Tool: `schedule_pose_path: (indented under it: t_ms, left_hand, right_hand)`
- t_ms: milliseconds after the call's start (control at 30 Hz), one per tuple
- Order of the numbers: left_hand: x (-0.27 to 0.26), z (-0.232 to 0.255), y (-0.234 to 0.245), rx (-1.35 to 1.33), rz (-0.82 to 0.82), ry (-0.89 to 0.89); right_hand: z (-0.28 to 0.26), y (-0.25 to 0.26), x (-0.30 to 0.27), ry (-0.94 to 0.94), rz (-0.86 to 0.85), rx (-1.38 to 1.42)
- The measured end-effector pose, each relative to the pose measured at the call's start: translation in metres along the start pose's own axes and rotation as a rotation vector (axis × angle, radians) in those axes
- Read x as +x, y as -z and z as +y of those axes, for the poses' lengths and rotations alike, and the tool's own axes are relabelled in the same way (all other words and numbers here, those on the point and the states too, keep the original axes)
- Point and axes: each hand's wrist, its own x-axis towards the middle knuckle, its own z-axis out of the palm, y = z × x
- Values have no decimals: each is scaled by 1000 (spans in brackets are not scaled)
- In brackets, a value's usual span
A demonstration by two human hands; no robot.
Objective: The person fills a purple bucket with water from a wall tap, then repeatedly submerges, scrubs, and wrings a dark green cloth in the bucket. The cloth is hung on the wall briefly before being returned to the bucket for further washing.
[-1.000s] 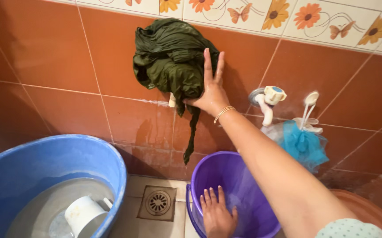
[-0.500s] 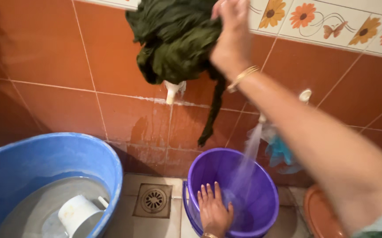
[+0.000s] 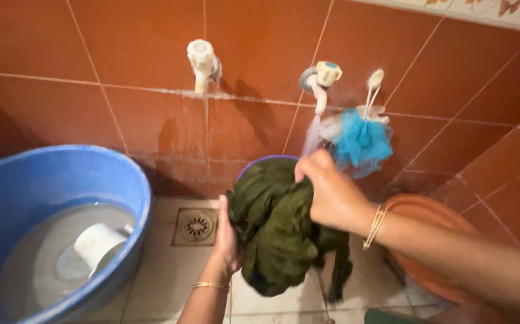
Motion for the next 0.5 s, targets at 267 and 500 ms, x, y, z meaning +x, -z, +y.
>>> schedule_pose_path:
  t_ms: [267, 500]
  left_hand:
    - [-15, 12, -8, 273, 66, 188]
    - [107, 13, -43, 886, 110, -99]
  right_hand:
    - [66, -4, -29, -57, -628, 260]
    - [184, 17, 24, -87, 125, 256]
